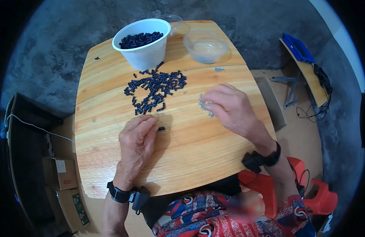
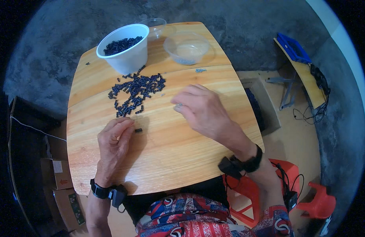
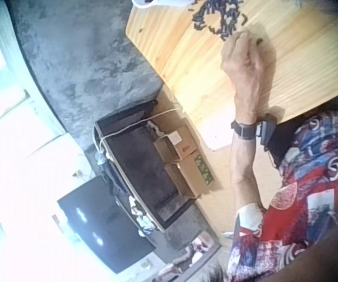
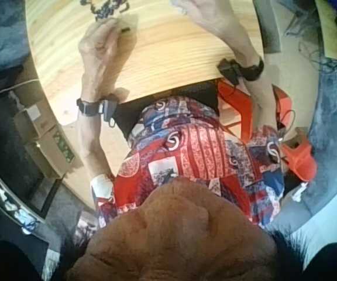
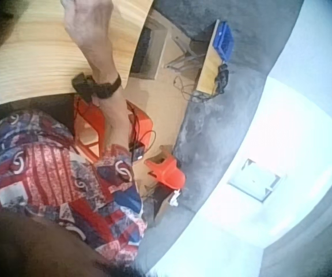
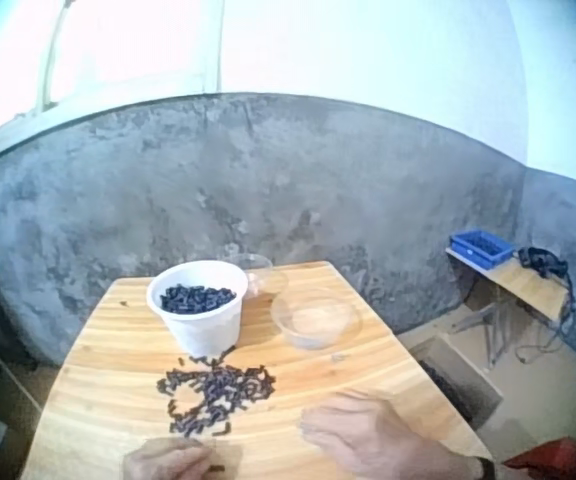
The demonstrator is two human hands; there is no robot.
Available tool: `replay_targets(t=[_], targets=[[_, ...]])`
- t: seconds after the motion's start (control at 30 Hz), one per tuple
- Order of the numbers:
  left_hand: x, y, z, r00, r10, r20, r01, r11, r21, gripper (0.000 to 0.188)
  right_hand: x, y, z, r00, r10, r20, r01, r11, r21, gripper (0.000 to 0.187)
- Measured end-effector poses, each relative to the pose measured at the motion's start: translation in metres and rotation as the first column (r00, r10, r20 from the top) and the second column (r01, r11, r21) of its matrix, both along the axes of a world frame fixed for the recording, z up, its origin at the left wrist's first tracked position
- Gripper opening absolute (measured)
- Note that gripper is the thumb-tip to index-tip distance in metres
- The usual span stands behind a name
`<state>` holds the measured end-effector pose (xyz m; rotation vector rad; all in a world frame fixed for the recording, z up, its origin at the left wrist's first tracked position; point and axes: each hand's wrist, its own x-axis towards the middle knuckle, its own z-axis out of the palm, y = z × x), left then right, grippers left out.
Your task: Manually inserting metal pins into L-shaped plastic connectors for assembly.
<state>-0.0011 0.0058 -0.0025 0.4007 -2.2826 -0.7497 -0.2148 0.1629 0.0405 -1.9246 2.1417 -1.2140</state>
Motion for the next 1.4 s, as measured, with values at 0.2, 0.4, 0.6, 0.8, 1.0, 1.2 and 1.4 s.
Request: replay_targets(t=[0.2,0.4,0.6,0.8,1.0,1.2,1.4], targets=[[-0.004,-0.002,0.009,0.998,-0.064,-0.027,0.063,0.997,-0.054,0.016,-0.008,-0.052,-0.026,0.97,-0.054,-0.239,0.053,0.999,-0.01,0.008],[0.007,-0.011,0.007,0.999,-0.045,-0.025,0.044,0.998,-0.046,0.014,-0.009,-0.071,-0.048,0.965,-0.074,-0.252,0.082,0.996,0.021,0.004],[0.011,-0.024,-0.004,0.997,0.033,-0.067,-0.025,0.992,0.125,0.013,-0.008,-0.07,-0.048,0.94,-0.061,-0.337,0.067,0.998,0.008,0.006],[0.015,-0.018,-0.004,0.999,-0.039,0.002,0.039,0.997,0.07,0.018,0.028,-0.056,-0.016,1.0,0.019,0.007,-0.019,0.999,0.033,0.008],[0.005,-0.008,0.0,0.984,-0.095,0.152,0.093,0.996,0.015,0.021,0.037,-0.049,-0.033,0.954,0.022,0.298,-0.054,0.993,0.1,0.007],[-0.003,-0.007,0.0,0.982,-0.068,0.178,0.084,0.993,-0.084,0.015,0.039,-0.044,-0.037,0.99,0.117,-0.076,-0.114,0.993,0.044,0.004],[-0.002,-0.003,0.0,0.986,-0.058,0.154,0.068,0.996,-0.055,0.014,0.027,-0.044,-0.038,0.918,0.001,-0.396,0.03,0.997,0.07,0.008]])
